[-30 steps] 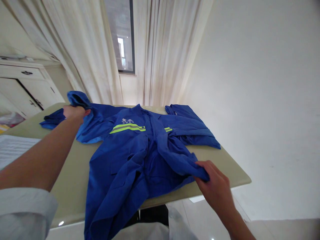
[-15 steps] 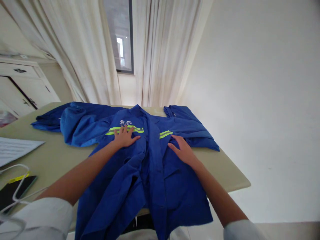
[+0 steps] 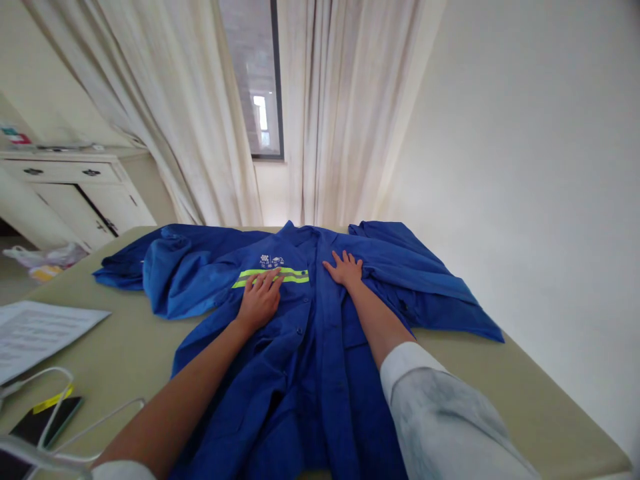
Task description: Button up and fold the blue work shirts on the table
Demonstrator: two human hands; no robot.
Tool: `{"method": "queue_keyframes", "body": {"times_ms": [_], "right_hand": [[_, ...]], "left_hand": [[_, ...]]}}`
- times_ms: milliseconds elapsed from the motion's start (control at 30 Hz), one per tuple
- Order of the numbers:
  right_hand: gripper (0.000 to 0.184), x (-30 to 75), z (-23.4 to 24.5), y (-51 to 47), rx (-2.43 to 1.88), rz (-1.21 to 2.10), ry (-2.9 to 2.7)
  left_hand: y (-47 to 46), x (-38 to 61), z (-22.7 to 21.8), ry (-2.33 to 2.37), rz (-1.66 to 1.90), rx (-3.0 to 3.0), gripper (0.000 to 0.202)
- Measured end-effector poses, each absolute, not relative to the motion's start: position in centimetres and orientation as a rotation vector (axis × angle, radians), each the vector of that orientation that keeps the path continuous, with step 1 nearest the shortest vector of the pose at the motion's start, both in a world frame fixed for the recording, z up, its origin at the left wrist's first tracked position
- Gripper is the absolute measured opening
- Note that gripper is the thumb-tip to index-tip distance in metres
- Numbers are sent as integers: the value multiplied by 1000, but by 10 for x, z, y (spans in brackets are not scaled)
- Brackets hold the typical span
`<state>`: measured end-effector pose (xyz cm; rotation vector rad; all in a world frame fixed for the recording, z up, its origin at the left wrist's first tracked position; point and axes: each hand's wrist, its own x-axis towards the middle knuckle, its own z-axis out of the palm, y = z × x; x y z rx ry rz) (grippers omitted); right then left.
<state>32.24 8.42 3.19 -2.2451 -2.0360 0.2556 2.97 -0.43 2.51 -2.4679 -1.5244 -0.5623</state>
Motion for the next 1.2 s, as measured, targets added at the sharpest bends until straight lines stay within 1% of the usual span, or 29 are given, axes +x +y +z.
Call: {"method": "queue_keyframes", "body": {"times_ms": [67,133,200,233,267,333,367,400,433,467,500,567,600,633,667,700,767,800,833,933,967,1067,1133,1167,1200], "right_hand": [[79,325,33,91,-2237,226,-2020],[72,326,36,89,-2163,182,-2020],[63,326,43,78,-2013,135,-2016],[59,326,47,69,-1926,123,-2021],[56,325,52,55,-1840,122,-2033],[50,323,63,12,-1669,181,-2096],[47,321,68,-17,-1574,252,-2157],[44,319,73,-50,-1476,342,-2227],[44,317,77,-86,-1368,454,-2311],[47,316,79,-124,-1267,589,-2427],[56,314,80,-161,-1230,684,-2509],[94,314,78,-226,-1295,750,-2590],[108,315,74,-250,-1341,758,-2621],[117,316,69,-268,-1384,753,-2639],[119,318,64,-280,-1405,750,-2654],[115,321,60,-287,-1407,749,-2665],[102,325,55,-290,-1363,743,-2677],[95,327,56,-289,-1337,737,-2682],[87,330,59,-286,-1324,731,-2681],[59,341,81,-283,-1371,744,-2657],[53,347,92,-285,-1373,774,-2637],[46,366,121,-293,-1306,898,-2506],[37,375,130,-298,-1296,1004,-2449],[35,378,131,-299,-1319,1063,-2453],[42,380,129,-299,-1353,1119,-2470]], "left_hand": [[-8,34,34,-1543,-606,-2488,51],[-26,38,47,-1604,-742,-2536,48],[-64,40,60,-1597,-854,-2676,47],[-91,41,64,-1546,-846,-2791,47],[-121,41,65,-1472,-771,-2920,45],[-183,38,59,-1314,-484,-3108,46],[-210,34,53,-1251,-369,-3153,59],[-232,28,46,-1240,-296,-3153,81],[-248,20,39,-1294,-256,-3112,98],[-257,11,33,-1371,-248,-3053,107],[-260,0,29,-1459,-260,-2982,108],[-253,-21,26,-1577,-299,-2858,96],[-247,-28,27,-1595,-311,-2816,90],[-241,-33,29,-1594,-316,-2784,87],[-235,-33,32,-1582,-312,-2763,85],[-232,-29,35,-1557,-302,-2760,86],[-233,-12,39,-1453,-281,-2816,89],[-236,-1,40,-1382,-269,-2866,86],[-241,9,41,-1309,-259,-2919,80],[-263,25,42,-1133,-223,-3029,53],[-272,24,42,-1084,-221,-3049,48],[-297,7,45,-976,-284,-3095,44],[-306,-7,49,-965,-328,-3141,41],[-307,-13,52,-997,-336,-3138,39],[-305,-17,54,-1056,-325,-3105,40]]}}
